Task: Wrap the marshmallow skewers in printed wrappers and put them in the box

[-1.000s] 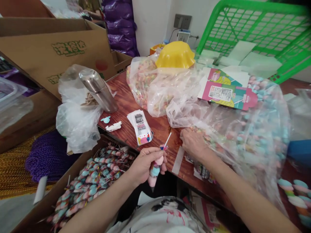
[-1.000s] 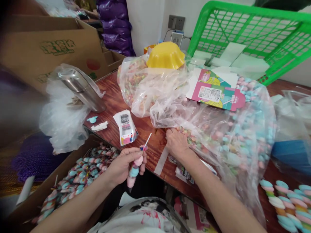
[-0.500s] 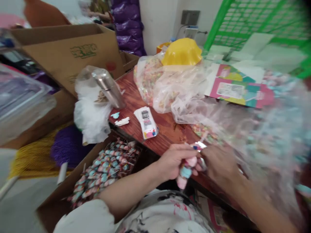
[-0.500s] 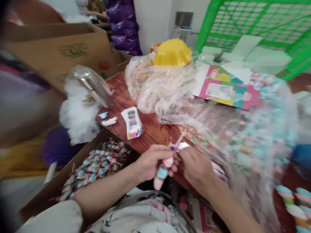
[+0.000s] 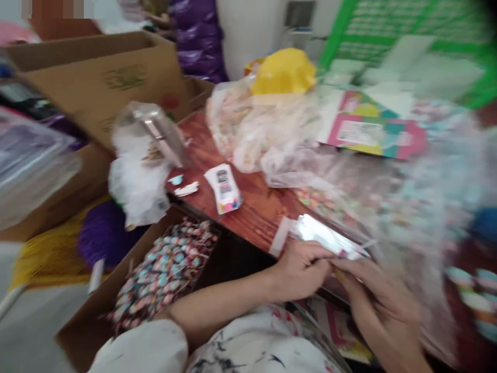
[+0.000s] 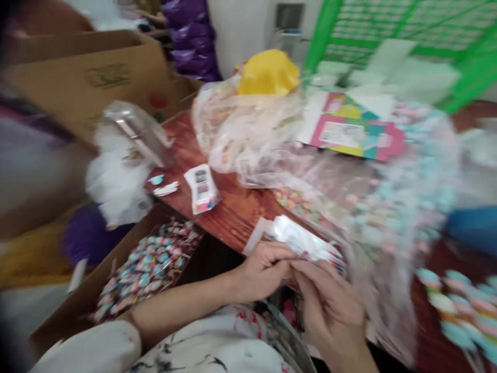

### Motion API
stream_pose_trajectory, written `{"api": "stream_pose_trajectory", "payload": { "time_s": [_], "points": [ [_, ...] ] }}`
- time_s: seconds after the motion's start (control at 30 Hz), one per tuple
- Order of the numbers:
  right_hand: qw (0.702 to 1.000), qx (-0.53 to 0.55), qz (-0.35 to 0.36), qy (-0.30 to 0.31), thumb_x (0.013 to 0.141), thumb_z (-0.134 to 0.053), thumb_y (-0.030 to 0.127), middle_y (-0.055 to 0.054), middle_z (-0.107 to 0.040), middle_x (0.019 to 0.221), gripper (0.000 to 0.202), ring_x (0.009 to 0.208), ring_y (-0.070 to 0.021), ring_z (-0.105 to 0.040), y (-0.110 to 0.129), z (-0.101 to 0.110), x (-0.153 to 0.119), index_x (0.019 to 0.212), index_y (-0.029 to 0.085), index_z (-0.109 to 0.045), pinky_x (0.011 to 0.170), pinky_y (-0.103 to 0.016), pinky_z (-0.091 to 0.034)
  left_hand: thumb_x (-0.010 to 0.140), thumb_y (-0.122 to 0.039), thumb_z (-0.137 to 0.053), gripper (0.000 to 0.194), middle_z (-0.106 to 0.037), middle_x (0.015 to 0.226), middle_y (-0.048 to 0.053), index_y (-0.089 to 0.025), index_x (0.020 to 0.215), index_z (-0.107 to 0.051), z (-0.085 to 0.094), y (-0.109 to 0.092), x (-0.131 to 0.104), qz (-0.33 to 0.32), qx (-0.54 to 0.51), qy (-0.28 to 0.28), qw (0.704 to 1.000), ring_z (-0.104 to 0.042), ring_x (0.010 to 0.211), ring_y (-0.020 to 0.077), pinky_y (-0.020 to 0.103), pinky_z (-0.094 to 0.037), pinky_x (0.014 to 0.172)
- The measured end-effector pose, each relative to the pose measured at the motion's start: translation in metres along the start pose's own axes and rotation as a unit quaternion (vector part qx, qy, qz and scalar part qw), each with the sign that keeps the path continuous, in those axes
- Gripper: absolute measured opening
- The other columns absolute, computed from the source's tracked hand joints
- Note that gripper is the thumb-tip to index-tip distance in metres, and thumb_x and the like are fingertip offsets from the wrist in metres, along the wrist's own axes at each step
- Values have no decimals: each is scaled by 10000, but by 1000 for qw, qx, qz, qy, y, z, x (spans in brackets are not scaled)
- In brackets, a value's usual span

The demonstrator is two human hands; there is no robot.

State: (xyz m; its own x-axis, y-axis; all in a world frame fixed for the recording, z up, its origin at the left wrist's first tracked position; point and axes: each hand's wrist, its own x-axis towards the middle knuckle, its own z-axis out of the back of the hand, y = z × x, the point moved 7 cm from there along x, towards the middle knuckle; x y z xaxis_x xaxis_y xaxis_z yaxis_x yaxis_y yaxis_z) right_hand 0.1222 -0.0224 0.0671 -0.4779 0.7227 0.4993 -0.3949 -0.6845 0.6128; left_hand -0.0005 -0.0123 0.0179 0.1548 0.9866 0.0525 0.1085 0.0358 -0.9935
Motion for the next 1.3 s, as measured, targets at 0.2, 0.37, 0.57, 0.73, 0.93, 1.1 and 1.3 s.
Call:
{"api": "stream_pose_trajectory", "payload": {
  "time_s": [0.2,0.37,0.57,0.73,0.93,1.1,1.3],
  "points": [
    [980,82,-158,-90,859,-563,172,-33,-709,873,154,795,-170,-664,-24,8,-2,925,223,-693,692,-281,-540,798,-181,-471,247,-484,637,2,-155,571,-563,-18,-11,12,17,87,98,991,-476,661,115,220,-411,651],
    [956,135,-245,-87,837,-559,212,-6,-634,714,174,622,-125,-592,-40,13,-21,977,191,-661,560,-231,-493,802,-323,-542,274,-502,675,4,-147,595,-578,-33,4,7,115,31,105,987,-444,517,72,188,-361,442],
    [958,154,-237,-38,833,-515,159,51,-497,627,347,554,-88,-485,-43,13,-23,1175,190,-567,513,-200,-416,794,-442,-589,377,-500,595,-15,-139,580,-523,-39,23,3,193,-55,93,975,-383,358,28,155,-257,294],
    [969,139,-202,-11,816,-513,106,61,-513,642,438,564,-83,-494,-43,17,-16,1241,213,-518,551,-205,-415,754,-465,-636,381,-488,523,-35,-136,589,-539,-38,31,3,231,-89,85,965,-372,293,35,154,-238,242],
    [971,90,-161,-154,826,-596,147,32,-575,709,222,627,-104,-544,-38,24,-34,1036,213,-564,609,-234,-450,774,-425,-624,356,-453,510,-48,-139,579,-541,-37,29,10,198,-98,60,973,-329,294,35,175,-208,261],
    [947,88,-207,-228,838,-604,188,3,-622,714,29,632,-116,-570,-40,24,-53,824,191,-629,592,-226,-459,846,-368,-578,388,-496,621,3,-138,537,-533,-43,4,21,35,8,78,996,-461,564,79,203,-405,542],
    [916,279,-286,-25,838,-609,367,2,-596,654,215,572,-110,-525,-64,19,-47,768,167,-644,526,-225,-422,817,-346,-619,337,-517,595,9,-132,559,-588,-56,-3,23,54,11,162,985,-461,543,82,213,-398,536]
  ]
}}
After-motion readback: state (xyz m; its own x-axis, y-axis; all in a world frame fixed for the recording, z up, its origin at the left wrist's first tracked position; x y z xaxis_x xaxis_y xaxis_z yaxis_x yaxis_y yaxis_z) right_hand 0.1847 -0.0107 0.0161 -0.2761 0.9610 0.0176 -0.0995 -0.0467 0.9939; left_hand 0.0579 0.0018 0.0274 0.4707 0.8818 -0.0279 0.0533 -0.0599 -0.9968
